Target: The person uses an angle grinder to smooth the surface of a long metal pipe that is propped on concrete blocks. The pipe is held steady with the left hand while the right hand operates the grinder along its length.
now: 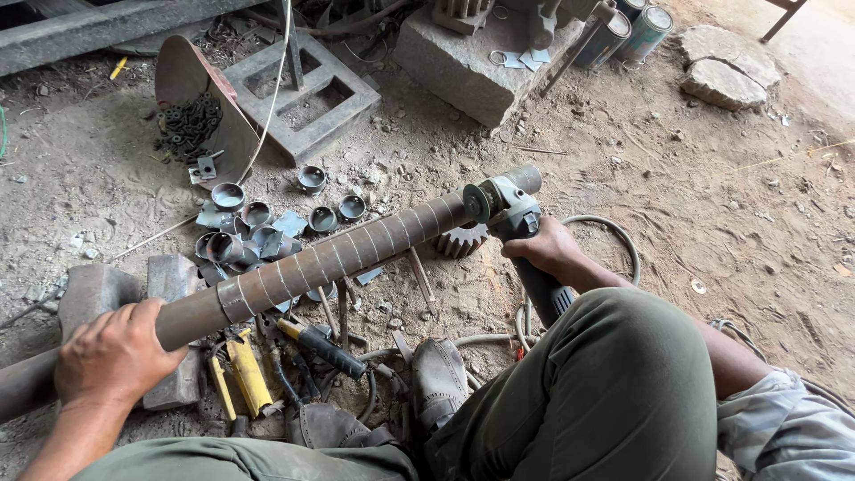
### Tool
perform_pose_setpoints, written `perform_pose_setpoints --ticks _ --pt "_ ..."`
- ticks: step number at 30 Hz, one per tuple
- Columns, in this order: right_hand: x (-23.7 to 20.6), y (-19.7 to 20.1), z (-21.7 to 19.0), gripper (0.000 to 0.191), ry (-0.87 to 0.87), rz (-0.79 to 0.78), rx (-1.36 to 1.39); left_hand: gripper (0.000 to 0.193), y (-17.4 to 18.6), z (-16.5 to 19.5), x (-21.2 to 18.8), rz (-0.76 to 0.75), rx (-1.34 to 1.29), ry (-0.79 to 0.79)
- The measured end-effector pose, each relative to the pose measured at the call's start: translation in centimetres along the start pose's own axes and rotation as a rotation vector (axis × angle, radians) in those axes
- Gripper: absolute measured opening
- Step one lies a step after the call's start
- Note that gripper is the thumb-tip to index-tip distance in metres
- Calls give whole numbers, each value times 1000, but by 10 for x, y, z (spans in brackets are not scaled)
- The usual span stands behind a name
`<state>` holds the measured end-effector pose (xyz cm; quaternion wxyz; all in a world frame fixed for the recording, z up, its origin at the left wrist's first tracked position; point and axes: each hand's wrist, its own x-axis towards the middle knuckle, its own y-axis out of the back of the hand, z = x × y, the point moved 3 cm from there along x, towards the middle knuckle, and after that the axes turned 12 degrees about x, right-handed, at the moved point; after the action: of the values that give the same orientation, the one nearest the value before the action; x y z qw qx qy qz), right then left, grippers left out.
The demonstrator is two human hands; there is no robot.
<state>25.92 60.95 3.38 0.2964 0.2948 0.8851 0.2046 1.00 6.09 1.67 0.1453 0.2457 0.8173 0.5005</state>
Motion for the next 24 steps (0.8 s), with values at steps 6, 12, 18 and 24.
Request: perform_pose_setpoints --ticks 6,12,18,24 --pt "-1 1 1 58 1 -4 1 72 5 4 -6 161 -22 16" --pt "-1 1 1 59 -13 -4 -30 73 -3 8 -12 226 -1 26" --pt "0 1 0 60 -19 -17 -22 82 -7 -3 6 -113 -40 -3" --pt "-1 1 1 60 -24 -9 -16 86 -8 -8 19 -409 -86 10"
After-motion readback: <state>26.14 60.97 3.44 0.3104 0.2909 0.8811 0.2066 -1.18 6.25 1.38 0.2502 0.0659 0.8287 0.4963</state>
